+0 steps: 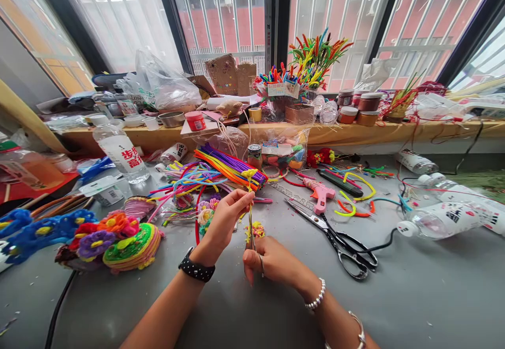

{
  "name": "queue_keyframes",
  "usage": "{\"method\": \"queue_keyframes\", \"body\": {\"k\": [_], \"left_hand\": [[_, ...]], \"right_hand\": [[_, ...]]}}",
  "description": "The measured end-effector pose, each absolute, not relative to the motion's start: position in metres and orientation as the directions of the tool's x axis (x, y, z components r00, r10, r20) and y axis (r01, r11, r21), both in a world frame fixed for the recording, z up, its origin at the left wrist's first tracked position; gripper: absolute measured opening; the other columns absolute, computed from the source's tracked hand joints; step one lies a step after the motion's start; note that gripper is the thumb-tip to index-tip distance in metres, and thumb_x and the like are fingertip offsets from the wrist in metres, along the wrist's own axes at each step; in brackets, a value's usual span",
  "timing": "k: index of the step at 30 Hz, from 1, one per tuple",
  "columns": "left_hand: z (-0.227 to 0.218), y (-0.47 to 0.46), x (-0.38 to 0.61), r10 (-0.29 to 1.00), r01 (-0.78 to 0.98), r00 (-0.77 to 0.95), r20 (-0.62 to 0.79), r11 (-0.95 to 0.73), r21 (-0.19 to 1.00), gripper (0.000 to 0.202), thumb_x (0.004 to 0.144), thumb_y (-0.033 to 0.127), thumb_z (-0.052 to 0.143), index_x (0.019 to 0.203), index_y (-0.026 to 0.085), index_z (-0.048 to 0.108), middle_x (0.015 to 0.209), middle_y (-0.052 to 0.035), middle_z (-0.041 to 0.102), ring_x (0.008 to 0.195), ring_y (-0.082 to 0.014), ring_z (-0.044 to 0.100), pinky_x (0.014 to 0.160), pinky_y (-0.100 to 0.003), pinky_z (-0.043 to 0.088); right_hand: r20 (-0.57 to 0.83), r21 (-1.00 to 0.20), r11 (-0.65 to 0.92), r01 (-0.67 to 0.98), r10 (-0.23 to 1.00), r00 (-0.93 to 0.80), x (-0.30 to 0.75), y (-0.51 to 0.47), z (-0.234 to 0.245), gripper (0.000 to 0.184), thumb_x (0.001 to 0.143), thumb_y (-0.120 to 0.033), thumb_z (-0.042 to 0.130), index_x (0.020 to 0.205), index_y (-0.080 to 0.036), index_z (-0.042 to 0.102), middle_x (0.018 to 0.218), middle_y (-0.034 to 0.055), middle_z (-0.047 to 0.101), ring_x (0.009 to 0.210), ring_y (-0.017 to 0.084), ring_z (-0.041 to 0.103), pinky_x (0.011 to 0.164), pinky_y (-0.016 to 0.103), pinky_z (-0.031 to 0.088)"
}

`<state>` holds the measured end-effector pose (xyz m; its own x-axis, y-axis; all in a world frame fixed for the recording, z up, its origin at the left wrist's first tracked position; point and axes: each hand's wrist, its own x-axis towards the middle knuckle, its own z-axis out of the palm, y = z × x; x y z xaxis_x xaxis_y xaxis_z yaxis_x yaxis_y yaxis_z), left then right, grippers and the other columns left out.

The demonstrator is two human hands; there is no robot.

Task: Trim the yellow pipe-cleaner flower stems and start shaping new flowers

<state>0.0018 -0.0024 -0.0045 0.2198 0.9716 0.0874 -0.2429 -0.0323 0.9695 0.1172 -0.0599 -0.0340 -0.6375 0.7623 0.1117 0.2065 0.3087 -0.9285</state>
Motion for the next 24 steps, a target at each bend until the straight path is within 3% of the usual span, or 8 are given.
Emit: {"method": "queue_keyframes", "body": {"k": [24], "left_hand": [[-0.006, -0.003, 0.003, 0.973, -0.225, 0.192, 0.125, -0.081, 0.971, 0.019, 0.066, 0.032, 0.058, 0.063, 0.014, 0.051, 0.058, 0.0036, 0.045, 0.054, -0.0056, 0.037, 0.054, -0.019, 0.030]], "right_hand": [[0.070, -0.957, 0.225, 0.185, 0.794, -0.604, 0.114, -0.059, -0.038, 0.068, 0.070, -0.069, 0.019, 0.040, -0.013, 0.045, 0.037, -0.0028, 0.032, 0.035, 0.005, 0.031, 0.037, 0.021, 0.023]]}}
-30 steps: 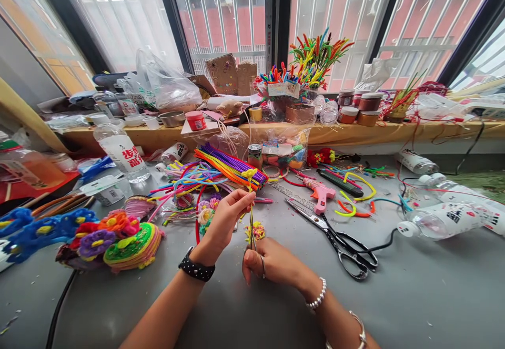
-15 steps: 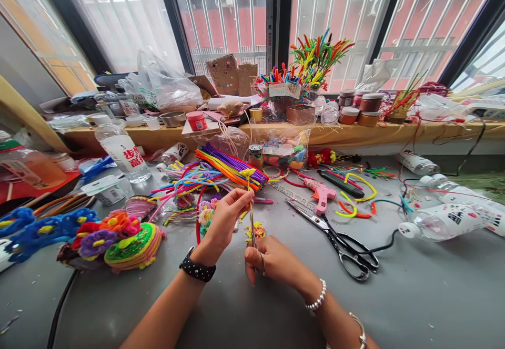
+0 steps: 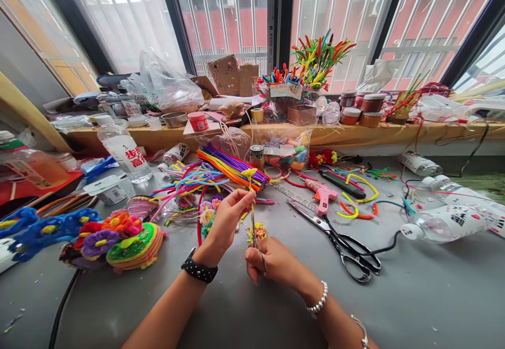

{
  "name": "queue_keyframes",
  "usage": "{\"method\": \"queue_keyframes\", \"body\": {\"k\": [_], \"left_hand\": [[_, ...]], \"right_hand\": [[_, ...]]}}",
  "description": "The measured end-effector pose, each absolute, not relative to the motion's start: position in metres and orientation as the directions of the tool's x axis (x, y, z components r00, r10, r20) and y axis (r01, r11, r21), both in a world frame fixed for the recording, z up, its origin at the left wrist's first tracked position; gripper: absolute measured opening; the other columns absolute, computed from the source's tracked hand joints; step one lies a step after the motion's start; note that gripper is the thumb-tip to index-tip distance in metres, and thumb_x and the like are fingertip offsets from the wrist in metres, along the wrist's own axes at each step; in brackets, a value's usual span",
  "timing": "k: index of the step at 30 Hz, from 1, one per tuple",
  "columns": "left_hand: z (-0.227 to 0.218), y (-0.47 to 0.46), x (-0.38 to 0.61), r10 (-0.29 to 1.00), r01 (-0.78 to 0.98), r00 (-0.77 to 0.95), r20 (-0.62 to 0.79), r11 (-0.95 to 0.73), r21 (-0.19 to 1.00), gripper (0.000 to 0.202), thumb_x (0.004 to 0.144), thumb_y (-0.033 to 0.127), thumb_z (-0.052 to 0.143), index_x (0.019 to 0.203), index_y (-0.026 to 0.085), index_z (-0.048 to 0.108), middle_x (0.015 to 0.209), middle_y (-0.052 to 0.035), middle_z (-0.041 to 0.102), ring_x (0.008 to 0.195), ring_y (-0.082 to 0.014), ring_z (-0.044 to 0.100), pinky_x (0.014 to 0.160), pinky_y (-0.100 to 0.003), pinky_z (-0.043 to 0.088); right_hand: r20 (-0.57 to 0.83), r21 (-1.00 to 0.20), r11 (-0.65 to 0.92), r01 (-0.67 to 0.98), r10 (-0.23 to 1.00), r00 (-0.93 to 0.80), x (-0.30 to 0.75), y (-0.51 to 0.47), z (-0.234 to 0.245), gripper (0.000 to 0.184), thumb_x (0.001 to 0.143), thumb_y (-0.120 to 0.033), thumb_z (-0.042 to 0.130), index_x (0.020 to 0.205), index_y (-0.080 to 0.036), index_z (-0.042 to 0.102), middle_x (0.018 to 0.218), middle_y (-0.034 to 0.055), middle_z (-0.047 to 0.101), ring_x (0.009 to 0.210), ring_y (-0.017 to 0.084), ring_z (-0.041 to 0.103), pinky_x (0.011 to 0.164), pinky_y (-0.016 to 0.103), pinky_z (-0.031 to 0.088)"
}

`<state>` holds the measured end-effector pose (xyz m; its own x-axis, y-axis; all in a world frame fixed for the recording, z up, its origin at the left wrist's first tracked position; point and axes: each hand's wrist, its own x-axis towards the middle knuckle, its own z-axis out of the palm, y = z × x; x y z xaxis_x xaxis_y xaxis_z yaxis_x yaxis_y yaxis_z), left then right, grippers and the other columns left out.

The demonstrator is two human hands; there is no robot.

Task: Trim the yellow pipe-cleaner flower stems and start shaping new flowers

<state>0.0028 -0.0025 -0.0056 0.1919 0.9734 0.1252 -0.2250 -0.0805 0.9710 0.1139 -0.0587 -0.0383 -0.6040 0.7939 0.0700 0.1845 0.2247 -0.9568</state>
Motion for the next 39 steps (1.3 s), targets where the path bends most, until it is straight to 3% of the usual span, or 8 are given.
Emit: {"method": "queue_keyframes", "body": {"k": [9, 27, 34, 39], "left_hand": [[-0.004, -0.005, 0.004, 0.973, -0.217, 0.194, 0.127, -0.084, 0.973, 0.019, 0.066, 0.032, 0.057, 0.063, 0.014, 0.052, 0.058, 0.0031, 0.045, 0.054, -0.0057, 0.036, 0.053, -0.019, 0.030], [-0.003, -0.003, 0.002, 0.979, -0.282, 0.168, 0.115, -0.064, 0.957, 0.017, 0.066, 0.031, 0.058, 0.062, 0.014, 0.055, 0.059, 0.0025, 0.049, 0.057, -0.0059, 0.041, 0.057, -0.019, 0.032], [0.000, -0.001, -0.003, 0.968, -0.386, 0.241, 0.063, 0.036, 0.922, 0.013, 0.067, 0.027, 0.058, 0.069, 0.015, 0.059, 0.064, 0.0014, 0.052, 0.060, -0.0056, 0.046, 0.061, -0.018, 0.035], [0.001, -0.003, -0.005, 0.901, -0.406, 0.431, 0.037, 0.157, 0.900, 0.012, 0.069, 0.026, 0.056, 0.068, 0.014, 0.057, 0.067, 0.0003, 0.054, 0.061, -0.0061, 0.048, 0.062, -0.018, 0.037]], "right_hand": [[0.074, -0.957, 0.227, 0.181, 0.793, -0.604, 0.114, -0.063, -0.029, 0.071, 0.069, -0.071, 0.013, 0.045, -0.012, 0.047, 0.041, -0.0024, 0.034, 0.038, 0.006, 0.031, 0.039, 0.021, 0.025], [0.019, -0.963, 0.150, 0.222, 0.865, -0.502, 0.118, -0.056, -0.037, 0.067, 0.069, -0.068, 0.024, 0.036, -0.014, 0.046, 0.034, -0.0018, 0.034, 0.037, 0.007, 0.031, 0.039, 0.022, 0.024], [0.007, -0.980, 0.108, 0.170, 0.862, -0.506, 0.124, -0.055, -0.031, 0.065, 0.071, -0.064, 0.028, 0.045, -0.011, 0.055, 0.044, -0.0014, 0.039, 0.039, 0.006, 0.033, 0.040, 0.021, 0.026], [0.012, -0.997, 0.047, 0.063, 0.884, -0.466, 0.125, -0.055, -0.032, 0.062, 0.077, -0.059, 0.027, 0.049, -0.010, 0.055, 0.044, -0.0012, 0.040, 0.038, 0.005, 0.032, 0.039, 0.020, 0.023]]}}
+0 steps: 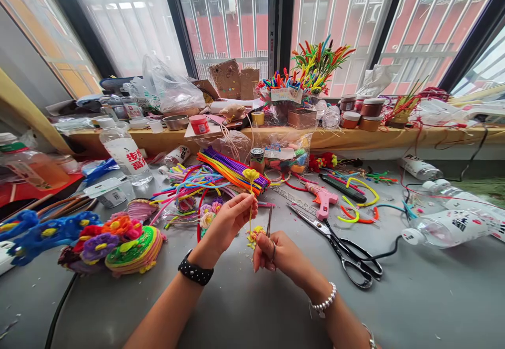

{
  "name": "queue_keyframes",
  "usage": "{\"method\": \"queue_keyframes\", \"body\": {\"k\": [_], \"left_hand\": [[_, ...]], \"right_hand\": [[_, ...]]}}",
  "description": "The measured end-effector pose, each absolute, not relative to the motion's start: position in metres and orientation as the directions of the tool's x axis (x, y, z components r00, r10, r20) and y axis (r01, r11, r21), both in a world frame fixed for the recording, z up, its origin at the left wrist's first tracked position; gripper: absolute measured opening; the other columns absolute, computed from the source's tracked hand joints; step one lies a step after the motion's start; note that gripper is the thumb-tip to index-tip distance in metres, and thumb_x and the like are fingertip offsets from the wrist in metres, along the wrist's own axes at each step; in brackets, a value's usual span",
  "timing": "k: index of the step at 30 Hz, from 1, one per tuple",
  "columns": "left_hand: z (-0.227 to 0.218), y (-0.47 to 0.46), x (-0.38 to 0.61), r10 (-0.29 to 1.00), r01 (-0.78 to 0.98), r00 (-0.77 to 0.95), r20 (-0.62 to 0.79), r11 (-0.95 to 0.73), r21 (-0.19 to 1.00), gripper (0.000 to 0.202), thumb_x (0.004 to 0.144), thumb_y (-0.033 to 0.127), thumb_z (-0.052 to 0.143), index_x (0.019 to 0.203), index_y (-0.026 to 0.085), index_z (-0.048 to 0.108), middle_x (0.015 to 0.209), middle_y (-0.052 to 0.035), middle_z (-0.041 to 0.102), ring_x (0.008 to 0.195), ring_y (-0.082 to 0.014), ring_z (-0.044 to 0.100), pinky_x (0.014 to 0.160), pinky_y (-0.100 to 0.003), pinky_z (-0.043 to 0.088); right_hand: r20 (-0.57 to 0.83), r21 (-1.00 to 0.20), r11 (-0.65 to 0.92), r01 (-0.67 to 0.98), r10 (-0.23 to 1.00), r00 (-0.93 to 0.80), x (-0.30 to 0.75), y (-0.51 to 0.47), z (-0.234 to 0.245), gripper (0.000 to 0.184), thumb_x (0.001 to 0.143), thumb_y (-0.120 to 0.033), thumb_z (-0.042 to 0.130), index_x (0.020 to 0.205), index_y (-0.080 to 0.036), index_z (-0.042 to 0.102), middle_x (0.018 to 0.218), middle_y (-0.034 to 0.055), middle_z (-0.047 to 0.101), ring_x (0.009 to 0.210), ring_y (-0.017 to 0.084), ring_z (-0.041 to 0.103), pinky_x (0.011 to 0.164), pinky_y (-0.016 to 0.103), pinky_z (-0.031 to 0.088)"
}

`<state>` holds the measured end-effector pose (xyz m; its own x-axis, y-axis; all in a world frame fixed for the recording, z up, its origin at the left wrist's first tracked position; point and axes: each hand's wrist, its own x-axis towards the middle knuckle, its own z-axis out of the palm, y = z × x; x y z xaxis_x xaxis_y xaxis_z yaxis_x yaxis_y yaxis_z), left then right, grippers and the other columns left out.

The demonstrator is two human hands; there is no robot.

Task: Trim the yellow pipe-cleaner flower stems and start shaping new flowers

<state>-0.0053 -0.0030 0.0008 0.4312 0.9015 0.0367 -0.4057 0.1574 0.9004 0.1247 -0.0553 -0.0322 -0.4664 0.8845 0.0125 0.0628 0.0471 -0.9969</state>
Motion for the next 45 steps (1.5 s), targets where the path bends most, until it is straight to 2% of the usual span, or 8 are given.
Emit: {"method": "queue_keyframes", "body": {"k": [5, 10, 17, 22, 26, 30, 35, 45], "left_hand": [[0.004, -0.007, -0.005, 0.791, -0.312, 0.612, -0.031, 0.277, 0.909, 0.014, 0.068, 0.027, 0.057, 0.071, 0.013, 0.058, 0.092, -0.0076, 0.059, 0.083, -0.0145, 0.054, 0.075, -0.026, 0.039], [0.003, -0.008, -0.004, 0.788, -0.304, 0.614, -0.044, 0.288, 0.908, 0.015, 0.064, 0.028, 0.061, 0.072, 0.014, 0.060, 0.098, -0.0076, 0.059, 0.083, -0.0144, 0.055, 0.078, -0.026, 0.038], [0.001, -0.013, -0.002, 0.708, -0.225, 0.704, -0.055, 0.295, 0.929, 0.018, 0.066, 0.031, 0.059, 0.064, 0.013, 0.056, 0.071, -0.0045, 0.058, 0.062, -0.0107, 0.053, 0.061, -0.023, 0.039], [0.001, -0.010, -0.004, 0.687, -0.280, 0.726, -0.032, 0.338, 0.899, 0.018, 0.067, 0.028, 0.058, 0.059, 0.013, 0.053, 0.063, -0.0015, 0.054, 0.057, -0.0082, 0.051, 0.057, -0.020, 0.037], [0.001, -0.007, -0.006, 0.722, -0.319, 0.692, -0.026, 0.337, 0.886, 0.014, 0.067, 0.026, 0.058, 0.062, 0.013, 0.055, 0.067, -0.0026, 0.057, 0.062, -0.0093, 0.053, 0.061, -0.021, 0.038], [0.006, -0.003, -0.011, 0.830, -0.420, 0.558, -0.014, 0.297, 0.857, 0.010, 0.065, 0.024, 0.061, 0.064, 0.014, 0.058, 0.094, -0.0057, 0.058, 0.083, -0.0139, 0.053, 0.073, -0.024, 0.039], [0.007, 0.002, -0.014, 0.919, -0.526, 0.394, 0.001, 0.225, 0.820, 0.007, 0.064, 0.022, 0.061, 0.068, 0.017, 0.061, 0.086, -0.0010, 0.059, 0.073, -0.0078, 0.052, 0.066, -0.019, 0.038], [0.002, -0.003, -0.005, 0.880, -0.465, 0.475, 0.006, 0.245, 0.851, 0.005, 0.066, 0.022, 0.059, 0.066, 0.016, 0.059, 0.085, -0.0012, 0.058, 0.074, -0.0083, 0.051, 0.069, -0.021, 0.037]], "right_hand": [[0.006, -1.000, 0.011, 0.010, 0.903, -0.429, 0.125, -0.056, -0.030, 0.057, 0.076, -0.057, 0.032, 0.055, -0.010, 0.056, 0.040, -0.0042, 0.035, 0.037, 0.005, 0.031, 0.038, 0.019, 0.021], [0.013, -1.000, 0.005, -0.019, 0.896, -0.445, 0.124, -0.055, -0.030, 0.057, 0.075, -0.057, 0.034, 0.057, -0.009, 0.057, 0.041, -0.0046, 0.034, 0.037, 0.004, 0.030, 0.038, 0.019, 0.021], [0.064, -0.998, 0.060, -0.023, 0.866, -0.496, 0.123, -0.056, -0.033, 0.054, 0.075, -0.057, 0.036, 0.059, -0.010, 0.057, 0.046, -0.0027, 0.040, 0.041, 0.006, 0.035, 0.040, 0.019, 0.026], [0.047, -0.998, 0.057, 0.000, 0.828, -0.558, 0.123, -0.057, -0.032, 0.055, 0.070, -0.061, 0.038, 0.058, -0.010, 0.057, 0.045, -0.0027, 0.043, 0.040, 0.006, 0.036, 0.041, 0.019, 0.027], [0.047, -0.996, 0.080, 0.049, 0.878, -0.476, 0.125, -0.056, -0.030, 0.052, 0.073, -0.057, 0.039, 0.060, -0.010, 0.059, 0.046, -0.0026, 0.043, 0.041, 0.006, 0.036, 0.041, 0.019, 0.026], [0.058, -0.991, 0.103, 0.091, 0.914, -0.401, 0.128, -0.054, -0.030, 0.054, 0.076, -0.057, 0.033, 0.060, -0.011, 0.057, 0.047, -0.0020, 0.041, 0.043, 0.006, 0.034, 0.042, 0.019, 0.024], [0.039, -0.981, 0.135, 0.140, 0.842, -0.539, 0.123, -0.058, -0.027, 0.058, 0.076, -0.061, 0.025, 0.061, -0.012, 0.053, 0.056, -0.0001, 0.044, 0.048, 0.008, 0.038, 0.045, 0.020, 0.028], [0.043, -0.932, 0.289, 0.220, 0.688, -0.724, 0.120, -0.067, -0.014, 0.068, 0.065, -0.071, 0.019, 0.079, -0.013, 0.053, 0.070, 0.0017, 0.048, 0.059, 0.010, 0.042, 0.057, 0.023, 0.037]]}}
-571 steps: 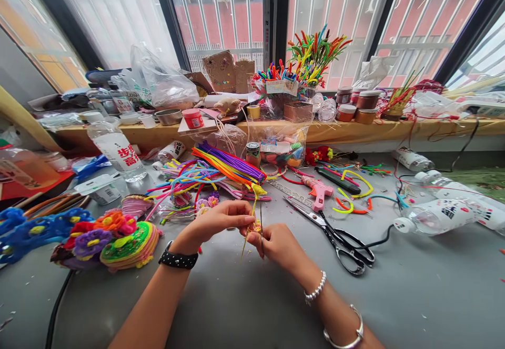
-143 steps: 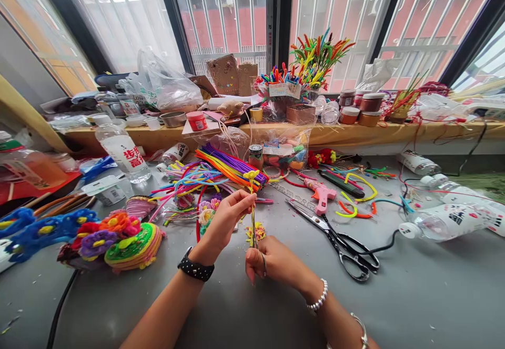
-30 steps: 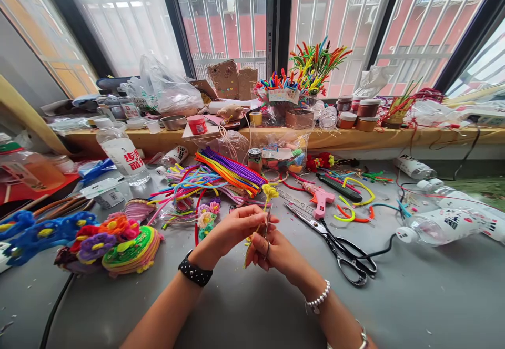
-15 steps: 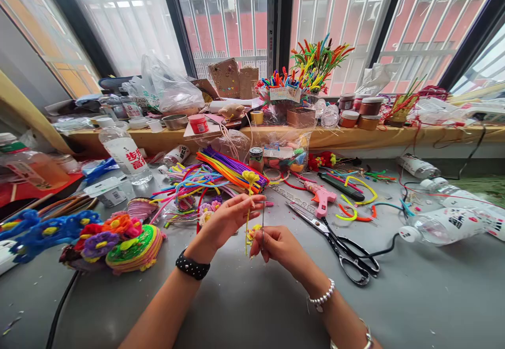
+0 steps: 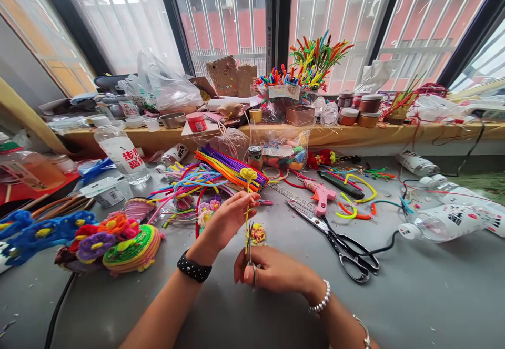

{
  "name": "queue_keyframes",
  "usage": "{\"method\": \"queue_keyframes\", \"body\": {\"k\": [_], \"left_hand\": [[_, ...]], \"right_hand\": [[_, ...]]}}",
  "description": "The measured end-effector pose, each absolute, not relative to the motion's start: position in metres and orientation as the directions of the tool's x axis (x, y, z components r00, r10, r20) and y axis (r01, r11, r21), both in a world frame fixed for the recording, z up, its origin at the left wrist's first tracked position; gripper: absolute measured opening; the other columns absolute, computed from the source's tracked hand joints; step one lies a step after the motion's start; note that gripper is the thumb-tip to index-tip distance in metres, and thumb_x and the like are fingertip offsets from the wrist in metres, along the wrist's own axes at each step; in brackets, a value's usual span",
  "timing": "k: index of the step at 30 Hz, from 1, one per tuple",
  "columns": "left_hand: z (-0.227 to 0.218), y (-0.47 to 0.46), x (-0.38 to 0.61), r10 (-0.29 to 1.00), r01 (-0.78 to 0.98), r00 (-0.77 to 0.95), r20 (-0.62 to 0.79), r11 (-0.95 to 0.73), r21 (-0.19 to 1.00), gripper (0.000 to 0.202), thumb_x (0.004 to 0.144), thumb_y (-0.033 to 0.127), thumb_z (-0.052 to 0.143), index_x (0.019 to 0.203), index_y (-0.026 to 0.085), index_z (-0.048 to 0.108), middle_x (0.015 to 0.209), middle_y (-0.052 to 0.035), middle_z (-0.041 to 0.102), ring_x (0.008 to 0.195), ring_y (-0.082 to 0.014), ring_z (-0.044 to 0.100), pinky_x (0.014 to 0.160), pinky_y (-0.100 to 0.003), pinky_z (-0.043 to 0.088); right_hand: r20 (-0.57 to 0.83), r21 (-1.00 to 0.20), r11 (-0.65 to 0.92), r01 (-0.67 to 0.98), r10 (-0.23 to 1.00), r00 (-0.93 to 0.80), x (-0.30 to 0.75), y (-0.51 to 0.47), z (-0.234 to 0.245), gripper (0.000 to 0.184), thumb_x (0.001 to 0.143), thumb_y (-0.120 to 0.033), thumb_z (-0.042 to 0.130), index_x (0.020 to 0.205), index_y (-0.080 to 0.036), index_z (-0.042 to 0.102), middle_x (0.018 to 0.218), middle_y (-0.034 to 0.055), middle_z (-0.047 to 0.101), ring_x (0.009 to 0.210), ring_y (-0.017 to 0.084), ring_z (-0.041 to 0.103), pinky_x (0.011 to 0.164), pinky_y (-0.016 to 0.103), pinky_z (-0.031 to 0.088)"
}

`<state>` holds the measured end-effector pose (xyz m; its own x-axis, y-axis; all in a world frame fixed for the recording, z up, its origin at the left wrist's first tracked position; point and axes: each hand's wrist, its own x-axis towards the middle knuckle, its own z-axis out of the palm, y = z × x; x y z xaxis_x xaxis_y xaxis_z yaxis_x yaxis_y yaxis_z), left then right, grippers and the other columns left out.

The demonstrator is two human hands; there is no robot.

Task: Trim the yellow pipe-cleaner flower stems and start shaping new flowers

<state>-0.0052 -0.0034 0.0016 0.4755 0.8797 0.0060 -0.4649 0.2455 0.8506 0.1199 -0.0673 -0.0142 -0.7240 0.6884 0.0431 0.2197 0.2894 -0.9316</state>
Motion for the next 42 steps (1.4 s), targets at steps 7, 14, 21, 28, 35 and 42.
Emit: {"method": "queue_keyframes", "body": {"k": [7, 14, 21, 28, 35, 42], "left_hand": [[0.003, -0.006, -0.003, 0.869, -0.432, 0.494, -0.006, 0.252, 0.866, 0.009, 0.063, 0.025, 0.061, 0.063, 0.016, 0.058, 0.084, -0.0017, 0.058, 0.076, -0.0097, 0.050, 0.070, -0.022, 0.036], [0.002, -0.005, -0.003, 0.873, -0.426, 0.487, -0.003, 0.240, 0.872, 0.008, 0.064, 0.025, 0.060, 0.065, 0.017, 0.058, 0.083, -0.0006, 0.058, 0.076, -0.0092, 0.050, 0.071, -0.021, 0.035], [-0.001, -0.004, -0.003, 0.889, -0.469, 0.456, 0.035, 0.206, 0.859, 0.006, 0.067, 0.023, 0.058, 0.069, 0.017, 0.059, 0.079, 0.0001, 0.054, 0.075, -0.0079, 0.048, 0.070, -0.020, 0.035], [-0.001, -0.002, -0.002, 0.923, -0.501, 0.385, 0.025, 0.186, 0.845, 0.006, 0.068, 0.023, 0.058, 0.070, 0.017, 0.059, 0.077, 0.0012, 0.052, 0.073, -0.0071, 0.046, 0.067, -0.019, 0.035], [-0.003, 0.000, -0.003, 0.934, -0.551, 0.356, 0.033, 0.182, 0.814, 0.005, 0.068, 0.022, 0.058, 0.069, 0.017, 0.058, 0.078, 0.0016, 0.053, 0.071, -0.0064, 0.046, 0.068, -0.019, 0.035], [-0.004, 0.002, -0.003, 0.928, -0.562, 0.370, 0.048, 0.183, 0.807, 0.007, 0.069, 0.022, 0.057, 0.070, 0.016, 0.058, 0.078, 0.0003, 0.053, 0.071, -0.0071, 0.048, 0.067, -0.019, 0.036]], "right_hand": [[0.053, -0.936, 0.281, 0.212, 0.709, -0.703, 0.117, -0.069, -0.011, 0.067, 0.066, -0.070, 0.019, 0.073, -0.013, 0.054, 0.067, 0.0016, 0.049, 0.058, 0.010, 0.041, 0.057, 0.023, 0.036], [0.104, -0.949, 0.279, 0.147, 0.715, -0.691, 0.116, -0.065, -0.020, 0.062, 0.070, -0.067, 0.023, 0.064, -0.013, 0.052, 0.060, 0.0000, 0.046, 0.055, 0.009, 0.040, 0.055, 0.022, 0.034], [0.124, -0.950, 0.278, 0.140, 0.752, -0.648, 0.115, -0.063, -0.025, 0.059, 0.075, -0.062, 0.023, 0.059, -0.013, 0.051, 0.055, -0.0008, 0.045, 0.051, 0.008, 0.038, 0.051, 0.021, 0.031], [0.105, -0.956, 0.245, 0.161, 0.800, -0.591, 0.114, -0.060, -0.035, 0.057, 0.078, -0.057, 0.026, 0.054, -0.013, 0.051, 0.050, -0.0009, 0.042, 0.048, 0.008, 0.035, 0.047, 0.021, 0.028], [0.062, -0.966, 0.190, 0.173, 0.826, -0.561, 0.114, -0.059, -0.036, 0.055, 0.078, -0.055, 0.029, 0.050, -0.012, 0.049, 0.046, -0.0015, 0.040, 0.044, 0.007, 0.033, 0.044, 0.020, 0.026], [0.046, -0.973, 0.166, 0.162, 0.822, -0.568, 0.113, -0.060, -0.035, 0.057, 0.077, -0.058, 0.026, 0.051, -0.013, 0.047, 0.046, -0.0015, 0.039, 0.041, 0.007, 0.034, 0.041, 0.020, 0.026]]}}
